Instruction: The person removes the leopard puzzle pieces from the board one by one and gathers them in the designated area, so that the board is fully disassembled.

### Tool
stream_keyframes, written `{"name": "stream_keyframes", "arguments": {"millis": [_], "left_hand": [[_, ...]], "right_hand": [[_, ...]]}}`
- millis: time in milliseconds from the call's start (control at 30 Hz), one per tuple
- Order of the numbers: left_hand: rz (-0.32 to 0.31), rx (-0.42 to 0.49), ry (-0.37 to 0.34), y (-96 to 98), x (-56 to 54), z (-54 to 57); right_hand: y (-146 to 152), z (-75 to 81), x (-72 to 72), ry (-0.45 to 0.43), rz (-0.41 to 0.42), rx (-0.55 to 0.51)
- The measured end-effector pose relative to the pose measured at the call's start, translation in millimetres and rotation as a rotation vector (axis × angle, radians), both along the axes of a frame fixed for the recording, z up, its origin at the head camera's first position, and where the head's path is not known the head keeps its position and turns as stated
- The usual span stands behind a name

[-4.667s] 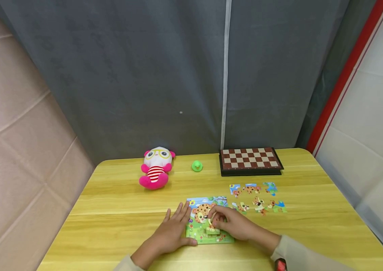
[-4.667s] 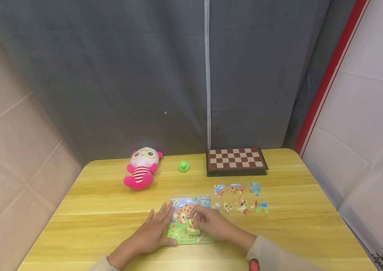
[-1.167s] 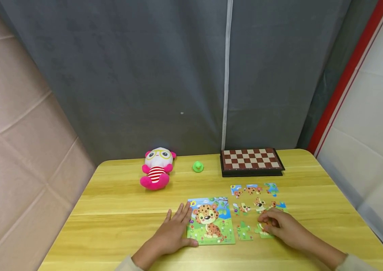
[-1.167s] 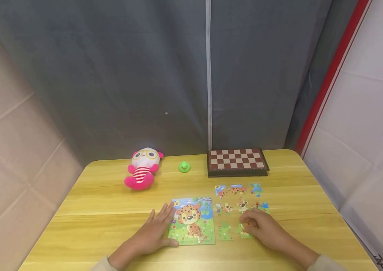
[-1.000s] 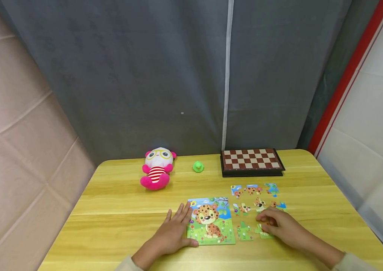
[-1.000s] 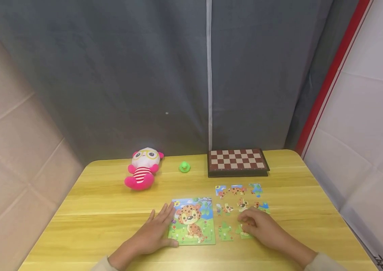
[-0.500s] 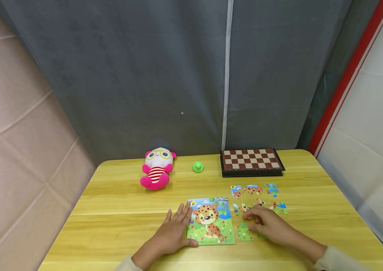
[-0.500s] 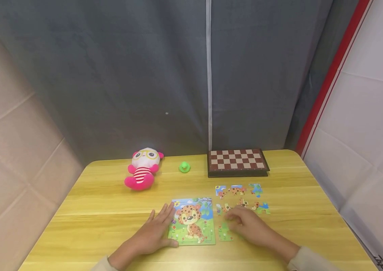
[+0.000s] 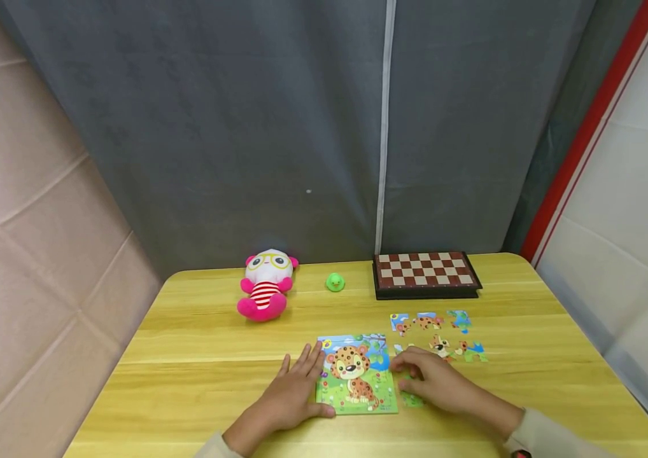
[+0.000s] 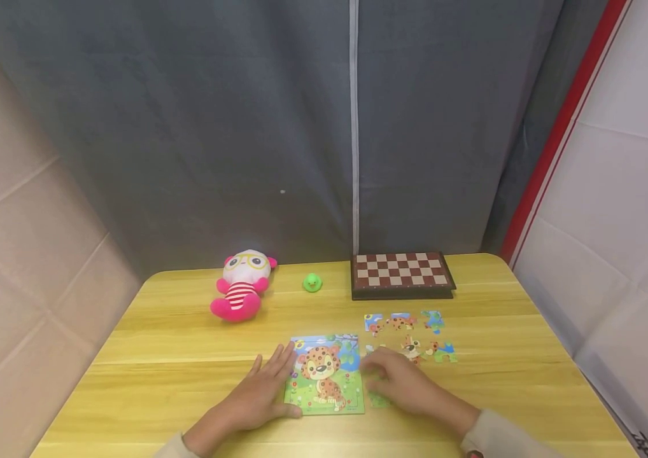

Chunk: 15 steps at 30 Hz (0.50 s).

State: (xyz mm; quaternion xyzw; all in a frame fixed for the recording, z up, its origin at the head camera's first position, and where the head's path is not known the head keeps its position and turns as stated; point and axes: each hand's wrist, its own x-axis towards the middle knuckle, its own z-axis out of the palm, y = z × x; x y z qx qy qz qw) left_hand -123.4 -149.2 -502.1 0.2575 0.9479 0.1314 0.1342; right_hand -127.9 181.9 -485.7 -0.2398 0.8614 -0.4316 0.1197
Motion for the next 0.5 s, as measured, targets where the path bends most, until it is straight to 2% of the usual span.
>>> {"name": "stream_keyframes", "arguments": {"millis": [500], "left_hand": [[-0.003, -0.007, 0.017, -0.3, -0.8, -3.4]], "right_hand": [[-30, -5.6, -4.4, -0.032, 0.061, 0.044]]}}
